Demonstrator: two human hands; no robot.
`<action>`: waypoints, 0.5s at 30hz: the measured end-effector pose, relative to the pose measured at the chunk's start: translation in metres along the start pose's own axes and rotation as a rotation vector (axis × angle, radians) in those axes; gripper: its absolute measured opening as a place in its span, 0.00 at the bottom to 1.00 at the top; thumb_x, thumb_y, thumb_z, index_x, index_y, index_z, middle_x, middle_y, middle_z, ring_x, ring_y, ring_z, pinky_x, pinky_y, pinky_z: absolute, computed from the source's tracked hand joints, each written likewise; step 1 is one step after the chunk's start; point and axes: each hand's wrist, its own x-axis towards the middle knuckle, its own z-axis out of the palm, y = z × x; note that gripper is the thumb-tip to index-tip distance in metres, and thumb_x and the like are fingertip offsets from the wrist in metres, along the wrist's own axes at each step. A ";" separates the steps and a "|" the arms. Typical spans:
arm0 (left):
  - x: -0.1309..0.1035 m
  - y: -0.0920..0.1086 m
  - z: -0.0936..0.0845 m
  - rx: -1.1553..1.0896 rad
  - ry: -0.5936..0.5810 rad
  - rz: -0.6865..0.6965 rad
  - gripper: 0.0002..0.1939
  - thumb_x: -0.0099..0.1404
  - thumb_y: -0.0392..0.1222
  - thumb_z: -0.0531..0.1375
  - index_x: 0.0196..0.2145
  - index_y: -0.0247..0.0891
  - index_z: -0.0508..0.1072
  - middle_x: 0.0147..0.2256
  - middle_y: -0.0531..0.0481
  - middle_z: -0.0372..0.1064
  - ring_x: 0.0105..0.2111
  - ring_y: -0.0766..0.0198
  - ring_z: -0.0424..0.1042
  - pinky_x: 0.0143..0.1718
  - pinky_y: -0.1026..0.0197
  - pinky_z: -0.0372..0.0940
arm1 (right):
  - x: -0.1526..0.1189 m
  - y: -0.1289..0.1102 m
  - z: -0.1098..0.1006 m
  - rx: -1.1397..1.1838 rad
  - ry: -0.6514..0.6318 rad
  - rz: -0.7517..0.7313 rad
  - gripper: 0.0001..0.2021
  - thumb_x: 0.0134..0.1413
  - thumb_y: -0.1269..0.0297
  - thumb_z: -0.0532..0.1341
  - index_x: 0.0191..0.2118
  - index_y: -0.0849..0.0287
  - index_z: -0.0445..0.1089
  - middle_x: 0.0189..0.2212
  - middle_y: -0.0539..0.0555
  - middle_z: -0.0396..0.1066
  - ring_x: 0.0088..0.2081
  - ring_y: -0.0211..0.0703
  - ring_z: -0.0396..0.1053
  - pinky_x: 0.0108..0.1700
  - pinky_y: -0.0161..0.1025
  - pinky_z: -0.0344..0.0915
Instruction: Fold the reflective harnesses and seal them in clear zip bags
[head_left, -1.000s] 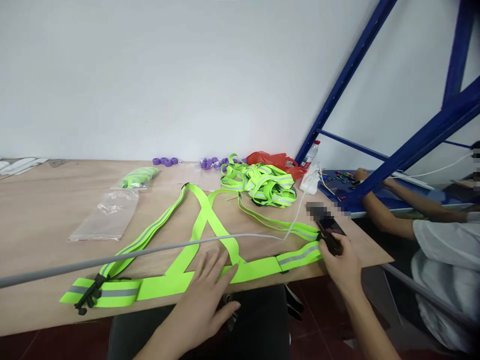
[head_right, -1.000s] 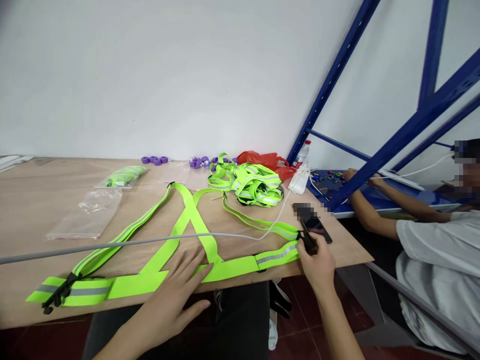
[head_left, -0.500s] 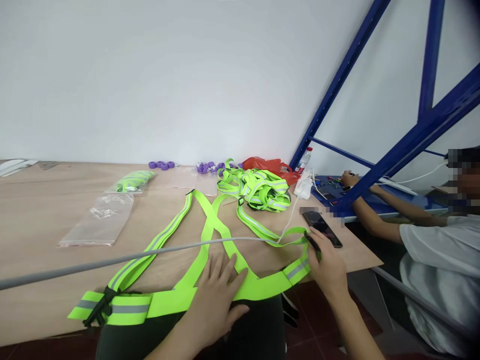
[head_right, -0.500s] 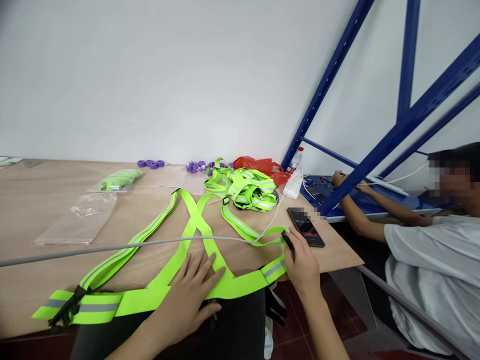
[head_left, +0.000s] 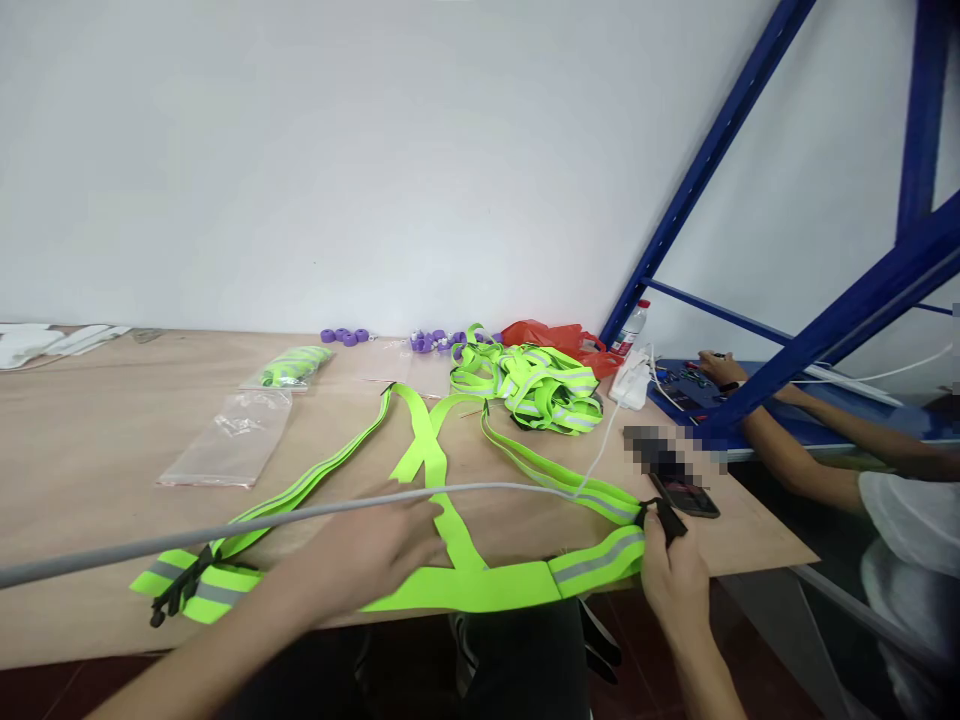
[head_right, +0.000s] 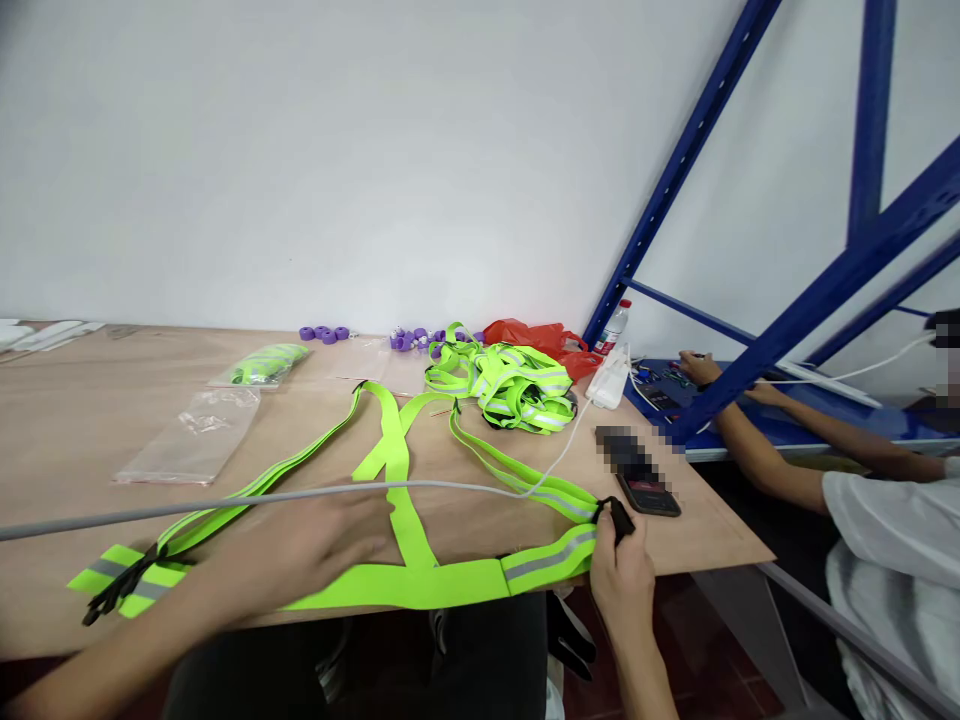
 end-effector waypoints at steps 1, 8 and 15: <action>0.014 -0.005 -0.009 0.027 0.019 0.005 0.17 0.75 0.49 0.50 0.48 0.44 0.77 0.46 0.45 0.77 0.49 0.50 0.75 0.53 0.49 0.67 | -0.002 0.003 0.003 0.023 0.034 -0.017 0.24 0.59 0.42 0.51 0.44 0.59 0.70 0.31 0.64 0.77 0.27 0.56 0.73 0.26 0.43 0.63; 0.133 -0.034 0.004 -0.007 0.005 0.193 0.09 0.66 0.36 0.57 0.31 0.40 0.77 0.37 0.45 0.75 0.44 0.52 0.74 0.51 0.54 0.65 | -0.013 0.014 0.017 0.052 0.077 -0.144 0.22 0.63 0.45 0.54 0.44 0.59 0.73 0.25 0.60 0.76 0.24 0.58 0.73 0.24 0.44 0.63; 0.183 -0.038 0.054 -0.153 0.000 0.201 0.10 0.62 0.42 0.64 0.42 0.45 0.79 0.47 0.48 0.76 0.51 0.50 0.72 0.54 0.55 0.62 | -0.021 -0.002 0.020 -0.012 0.042 -0.859 0.15 0.62 0.67 0.54 0.52 0.58 0.69 0.53 0.64 0.74 0.53 0.57 0.72 0.51 0.51 0.69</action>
